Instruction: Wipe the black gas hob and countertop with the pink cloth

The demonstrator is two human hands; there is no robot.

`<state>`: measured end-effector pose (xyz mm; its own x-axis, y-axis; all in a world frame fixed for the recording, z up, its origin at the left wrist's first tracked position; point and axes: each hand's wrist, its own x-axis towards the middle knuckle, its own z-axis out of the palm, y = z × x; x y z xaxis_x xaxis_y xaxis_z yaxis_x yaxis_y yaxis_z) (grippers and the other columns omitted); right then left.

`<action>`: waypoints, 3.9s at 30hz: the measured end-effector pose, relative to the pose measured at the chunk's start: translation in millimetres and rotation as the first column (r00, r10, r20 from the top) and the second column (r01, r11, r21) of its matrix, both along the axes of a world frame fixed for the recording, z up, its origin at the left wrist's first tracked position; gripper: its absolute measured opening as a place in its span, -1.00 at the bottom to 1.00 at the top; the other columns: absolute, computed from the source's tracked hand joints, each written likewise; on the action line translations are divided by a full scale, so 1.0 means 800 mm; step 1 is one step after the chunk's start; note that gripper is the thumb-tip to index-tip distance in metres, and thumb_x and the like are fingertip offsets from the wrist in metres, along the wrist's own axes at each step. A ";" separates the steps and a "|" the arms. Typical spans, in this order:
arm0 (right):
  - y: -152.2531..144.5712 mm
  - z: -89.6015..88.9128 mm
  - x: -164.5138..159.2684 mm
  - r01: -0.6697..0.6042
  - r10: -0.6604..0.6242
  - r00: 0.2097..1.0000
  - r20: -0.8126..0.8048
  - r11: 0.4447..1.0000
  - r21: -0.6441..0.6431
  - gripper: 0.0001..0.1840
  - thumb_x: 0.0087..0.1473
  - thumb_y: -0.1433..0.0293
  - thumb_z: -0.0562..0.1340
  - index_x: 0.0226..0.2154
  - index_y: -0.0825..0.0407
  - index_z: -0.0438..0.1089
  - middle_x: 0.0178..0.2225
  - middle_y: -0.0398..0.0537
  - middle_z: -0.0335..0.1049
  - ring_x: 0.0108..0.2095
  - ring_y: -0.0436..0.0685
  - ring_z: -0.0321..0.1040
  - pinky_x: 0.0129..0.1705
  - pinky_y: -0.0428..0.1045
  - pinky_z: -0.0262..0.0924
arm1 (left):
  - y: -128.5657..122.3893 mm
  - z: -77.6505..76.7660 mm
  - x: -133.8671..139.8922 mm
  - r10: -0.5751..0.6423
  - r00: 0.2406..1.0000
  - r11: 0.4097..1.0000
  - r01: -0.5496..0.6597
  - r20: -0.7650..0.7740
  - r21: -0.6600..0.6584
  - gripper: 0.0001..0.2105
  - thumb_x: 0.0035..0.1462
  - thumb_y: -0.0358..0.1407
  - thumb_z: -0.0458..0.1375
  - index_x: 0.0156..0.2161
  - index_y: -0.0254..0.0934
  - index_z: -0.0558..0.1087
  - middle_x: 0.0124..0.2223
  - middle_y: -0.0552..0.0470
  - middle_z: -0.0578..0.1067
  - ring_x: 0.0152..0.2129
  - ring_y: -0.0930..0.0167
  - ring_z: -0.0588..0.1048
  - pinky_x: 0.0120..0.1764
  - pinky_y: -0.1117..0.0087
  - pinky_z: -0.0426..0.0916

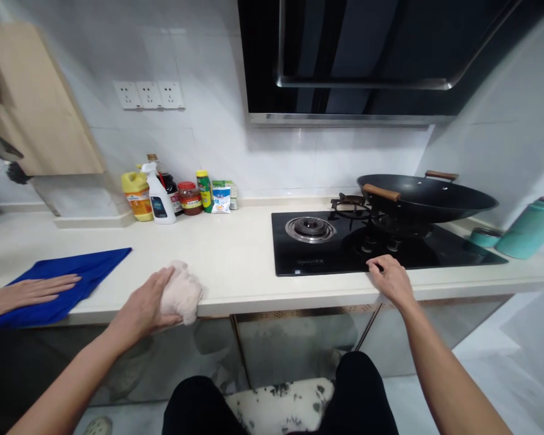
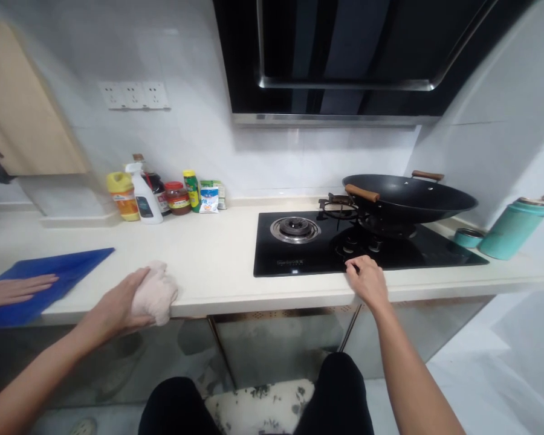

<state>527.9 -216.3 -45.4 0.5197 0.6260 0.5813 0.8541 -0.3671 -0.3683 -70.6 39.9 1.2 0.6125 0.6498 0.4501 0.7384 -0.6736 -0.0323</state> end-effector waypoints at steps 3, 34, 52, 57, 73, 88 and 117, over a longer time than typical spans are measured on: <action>0.000 0.000 0.000 0.002 -0.002 1.000 0.025 1.000 0.009 -0.68 0.17 0.24 0.07 -0.27 -0.04 0.52 -0.15 -0.02 0.45 -0.12 0.20 0.32 -0.07 0.07 0.13 | -0.007 -0.010 0.028 -0.048 0.998 0.999 0.048 -0.030 -0.008 -0.20 0.02 0.10 0.18 0.28 -0.30 0.14 0.24 -0.20 0.35 0.15 0.04 0.36 0.13 0.11 0.30; 0.002 0.005 0.008 -0.097 0.094 0.994 -0.048 0.992 -0.080 -0.66 0.13 0.20 0.07 -0.28 -0.07 0.53 -0.13 -0.01 0.46 -0.08 0.24 0.35 -0.06 0.09 0.18 | -0.155 -0.034 0.261 -0.302 0.938 0.952 0.289 0.169 0.098 -0.57 0.31 -0.19 0.06 0.26 -0.10 0.32 0.23 -0.16 0.37 0.14 0.17 0.33 0.10 0.06 0.28; 0.228 0.141 -0.011 -0.337 0.341 0.940 -0.023 0.936 0.099 -0.73 0.16 0.30 0.08 -0.26 -0.04 0.49 -0.22 -0.07 0.55 -0.23 0.14 0.44 -0.19 -0.01 0.20 | -0.030 0.002 0.140 0.217 0.972 0.932 -0.232 -0.085 -0.278 -0.35 0.20 0.14 -0.01 0.35 0.01 0.21 0.43 -0.13 0.09 0.35 0.05 0.07 0.26 -0.07 0.05; 0.238 0.093 -0.011 -0.325 0.318 0.945 0.078 0.941 0.100 -0.73 0.18 0.33 0.08 -0.26 -0.05 0.50 -0.25 -0.07 0.57 -0.28 0.14 0.47 -0.21 0.02 0.22 | 0.046 0.019 0.186 0.254 0.958 0.905 -0.285 -0.135 -0.316 -0.25 0.15 0.23 -0.01 0.37 0.00 0.14 0.44 -0.18 0.05 0.36 0.00 0.02 0.25 -0.15 -0.03; 0.232 0.107 -0.077 -0.672 0.609 0.714 0.345 0.734 0.095 -0.82 0.22 0.52 0.16 -0.22 0.00 0.46 -0.41 -0.14 0.47 -0.41 0.04 0.37 -0.21 0.02 0.18 | 0.328 0.020 0.499 0.235 0.970 0.914 -0.241 -0.059 -0.327 -0.18 0.16 0.34 -0.24 0.38 -0.07 0.09 0.43 -0.33 0.01 0.29 -0.13 0.11 0.23 -0.17 -0.12; 0.238 0.108 -0.035 -0.523 0.455 0.825 0.336 0.839 0.151 -0.83 0.25 0.45 0.14 -0.21 0.00 0.46 -0.32 -0.10 0.54 -0.34 0.05 0.45 -0.16 0.03 0.18 | 0.330 0.025 0.543 0.199 0.979 0.931 -0.205 -0.052 -0.302 -0.38 0.34 0.07 -0.29 0.30 -0.23 0.22 0.34 -0.33 0.17 0.21 -0.01 0.25 0.17 0.00 0.08; 0.229 0.118 0.007 -0.182 0.165 0.983 0.077 0.869 0.459 -0.71 0.20 0.28 0.11 -0.25 -0.03 0.54 -0.36 -0.06 0.57 -0.38 0.12 0.42 -0.20 -0.01 0.23 | 0.038 0.017 0.393 -0.110 0.993 0.930 0.090 -0.039 -0.357 -0.36 0.30 0.10 -0.09 0.36 -0.19 0.16 0.42 -0.28 0.08 0.37 0.07 0.03 0.27 -0.07 0.03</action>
